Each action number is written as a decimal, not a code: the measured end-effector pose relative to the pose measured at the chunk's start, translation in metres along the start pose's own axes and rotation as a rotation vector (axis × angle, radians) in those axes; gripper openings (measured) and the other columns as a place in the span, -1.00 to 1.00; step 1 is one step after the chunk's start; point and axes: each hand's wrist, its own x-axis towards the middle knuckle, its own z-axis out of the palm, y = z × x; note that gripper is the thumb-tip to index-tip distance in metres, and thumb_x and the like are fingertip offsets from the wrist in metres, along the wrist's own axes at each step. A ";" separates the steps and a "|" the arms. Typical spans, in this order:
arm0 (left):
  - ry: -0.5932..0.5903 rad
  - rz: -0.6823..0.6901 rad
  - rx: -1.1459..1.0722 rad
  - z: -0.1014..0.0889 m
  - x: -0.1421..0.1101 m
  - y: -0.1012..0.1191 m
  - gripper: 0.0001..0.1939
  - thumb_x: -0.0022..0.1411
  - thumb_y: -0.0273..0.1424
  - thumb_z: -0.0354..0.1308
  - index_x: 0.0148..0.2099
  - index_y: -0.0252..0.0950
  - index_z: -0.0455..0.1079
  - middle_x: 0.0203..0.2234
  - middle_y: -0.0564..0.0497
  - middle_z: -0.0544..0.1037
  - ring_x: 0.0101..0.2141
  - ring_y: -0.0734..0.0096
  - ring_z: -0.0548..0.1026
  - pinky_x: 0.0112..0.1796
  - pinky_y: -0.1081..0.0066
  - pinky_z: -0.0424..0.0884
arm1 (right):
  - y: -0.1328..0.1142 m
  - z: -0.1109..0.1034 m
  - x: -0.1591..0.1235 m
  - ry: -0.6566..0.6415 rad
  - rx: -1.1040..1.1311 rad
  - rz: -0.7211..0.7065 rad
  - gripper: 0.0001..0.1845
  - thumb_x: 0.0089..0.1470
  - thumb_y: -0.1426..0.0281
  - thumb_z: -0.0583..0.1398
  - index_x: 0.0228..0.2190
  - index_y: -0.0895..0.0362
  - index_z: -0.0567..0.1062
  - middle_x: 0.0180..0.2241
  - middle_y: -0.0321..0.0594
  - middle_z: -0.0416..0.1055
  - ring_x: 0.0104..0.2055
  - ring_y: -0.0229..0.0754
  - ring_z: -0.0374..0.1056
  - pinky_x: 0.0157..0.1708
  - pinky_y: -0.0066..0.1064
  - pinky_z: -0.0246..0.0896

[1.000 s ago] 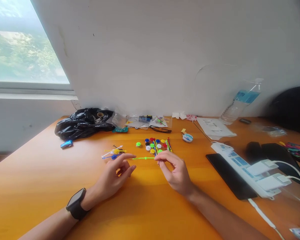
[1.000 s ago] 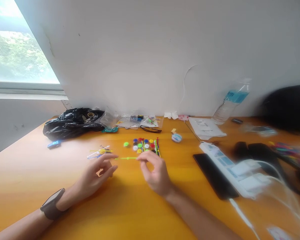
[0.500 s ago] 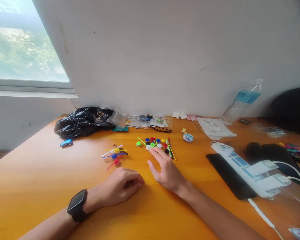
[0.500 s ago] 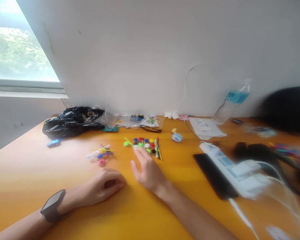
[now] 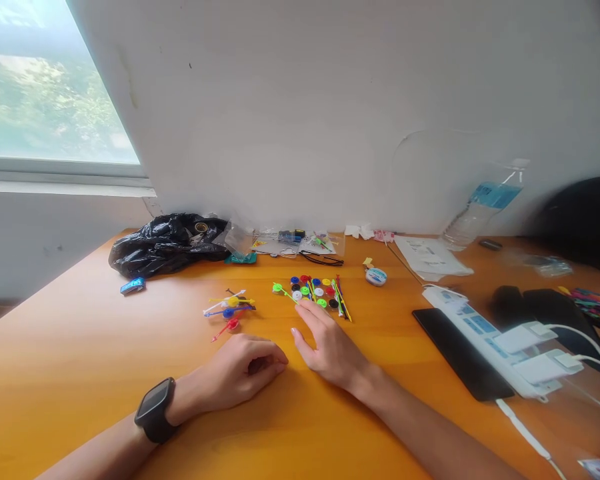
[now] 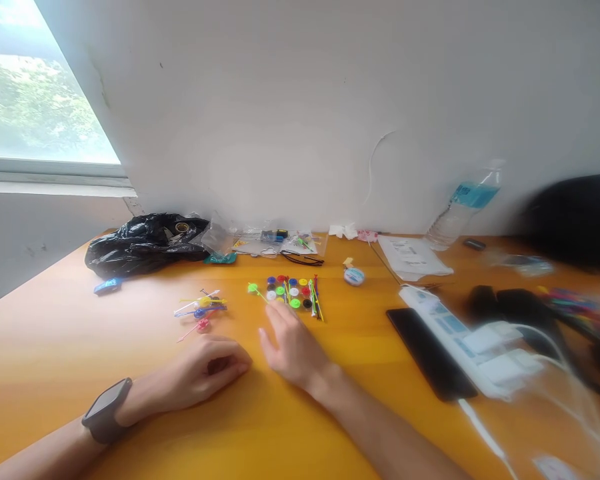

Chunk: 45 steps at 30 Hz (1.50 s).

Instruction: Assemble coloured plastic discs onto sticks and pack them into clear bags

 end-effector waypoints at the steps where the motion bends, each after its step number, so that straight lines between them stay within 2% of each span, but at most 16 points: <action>1: 0.000 -0.002 -0.004 0.000 0.000 0.000 -0.77 0.48 -0.37 0.07 -0.13 -0.26 0.57 -0.39 0.00 0.65 -0.44 0.44 0.51 -0.41 0.47 0.32 | 0.000 0.001 0.000 -0.004 0.002 -0.002 -0.54 0.35 0.42 0.16 0.24 0.18 0.43 0.26 0.12 0.41 0.34 0.13 0.33 0.37 0.04 0.30; 6: 0.012 -0.003 -0.008 0.001 0.000 -0.004 -0.78 0.48 -0.37 0.09 -0.12 -0.26 0.57 -0.39 0.00 0.65 -0.44 0.44 0.51 -0.41 0.47 0.31 | 0.004 0.004 -0.002 0.000 0.008 0.009 -0.49 0.35 0.41 0.17 0.29 0.14 0.39 0.27 0.10 0.39 0.36 0.14 0.31 0.37 0.06 0.29; 10: 0.007 -0.009 -0.002 0.002 -0.001 -0.005 -0.77 0.48 -0.36 0.09 -0.11 -0.26 0.58 -0.39 0.01 0.64 -0.44 0.44 0.51 -0.41 0.48 0.32 | 0.003 0.005 -0.002 -0.025 -0.007 0.017 -0.53 0.35 0.40 0.17 0.24 0.18 0.41 0.27 0.13 0.38 0.36 0.15 0.30 0.36 0.05 0.30; 16: 0.017 -0.006 -0.013 0.002 -0.001 -0.005 -0.78 0.48 -0.37 0.09 -0.11 -0.25 0.58 -0.37 0.02 0.65 -0.43 0.45 0.51 -0.40 0.48 0.34 | -0.003 0.001 0.000 -0.034 0.007 0.032 -0.73 0.34 0.43 0.18 0.05 0.10 0.49 0.03 0.03 0.51 0.15 0.13 0.44 0.13 0.00 0.46; 20: 0.039 0.014 -0.007 0.001 0.000 -0.003 -0.77 0.48 -0.35 0.10 -0.14 -0.26 0.58 -0.41 0.01 0.63 -0.45 0.45 0.49 -0.42 0.47 0.32 | -0.003 -0.005 -0.001 -0.033 -0.012 0.015 -0.86 0.37 0.46 0.13 -0.15 0.09 0.51 -0.14 -0.05 0.51 -0.05 0.05 0.47 -0.05 -0.09 0.47; 25: 0.060 0.005 0.018 -0.001 -0.001 -0.004 -0.76 0.50 -0.35 0.07 -0.16 -0.27 0.55 -0.44 0.01 0.59 -0.46 0.45 0.45 -0.42 0.46 0.31 | 0.001 -0.017 -0.007 -0.008 -0.078 -0.017 -0.65 0.44 0.48 0.03 -0.42 0.06 0.41 -0.36 -0.14 0.43 -0.29 -0.07 0.36 -0.25 -0.20 0.32; 29: 0.139 0.015 0.054 -0.001 0.000 -0.007 -0.80 0.49 -0.37 0.08 -0.15 -0.25 0.53 -0.34 -0.02 0.56 -0.37 0.40 0.48 -0.33 0.43 0.37 | 0.003 -0.025 -0.010 0.006 -0.132 -0.040 -0.61 0.41 0.50 0.03 -0.50 0.05 0.31 -0.44 -0.20 0.34 -0.36 -0.12 0.27 -0.33 -0.25 0.19; 32: 0.187 0.031 0.068 -0.002 0.001 -0.007 -0.81 0.50 -0.38 0.08 0.01 -0.22 0.51 -0.18 -0.07 0.56 -0.28 0.36 0.51 -0.22 0.38 0.46 | 0.005 -0.029 -0.012 0.013 -0.174 -0.078 -0.60 0.35 0.54 0.07 -0.55 0.05 0.27 -0.50 -0.24 0.28 -0.42 -0.15 0.20 -0.37 -0.28 0.09; 35: 0.202 0.024 0.078 -0.002 0.001 -0.008 -0.64 0.48 -0.40 0.10 0.27 -0.16 0.36 0.07 -0.13 0.52 -0.08 0.27 0.54 -0.06 0.30 0.51 | 0.008 -0.031 -0.014 0.011 -0.243 -0.162 -0.59 0.27 0.57 0.09 -0.59 0.05 0.24 -0.55 -0.27 0.24 -0.46 -0.16 0.11 -0.40 -0.27 -0.03; 38: 0.185 0.010 0.109 0.000 -0.001 -0.011 -0.53 0.46 -0.41 0.14 0.36 -0.12 0.27 0.16 -0.14 0.49 0.08 0.18 0.52 0.08 0.22 0.50 | 0.008 -0.031 -0.015 0.006 -0.260 -0.206 -0.61 0.23 0.59 0.10 -0.60 0.06 0.23 -0.56 -0.28 0.23 -0.47 -0.18 0.07 -0.41 -0.27 -0.09; 41: 0.172 0.009 0.131 0.002 -0.004 -0.016 -0.47 0.44 -0.44 0.15 0.39 -0.11 0.23 0.18 -0.13 0.50 0.16 0.15 0.49 0.18 0.17 0.45 | 0.003 -0.030 -0.014 0.040 -0.152 -0.147 -0.60 0.23 0.57 0.12 -0.61 0.07 0.19 -0.58 -0.32 0.18 -0.49 -0.22 0.04 -0.41 -0.29 -0.08; 45: 0.135 0.032 0.098 -0.001 -0.006 -0.015 -0.43 0.42 -0.42 0.18 0.41 -0.10 0.21 0.19 -0.11 0.50 0.15 0.17 0.50 0.17 0.17 0.46 | -0.004 -0.027 -0.012 0.041 0.102 0.060 -0.55 0.28 0.43 0.17 -0.61 0.09 0.18 -0.58 -0.36 0.17 -0.51 -0.28 0.07 -0.43 -0.36 -0.02</action>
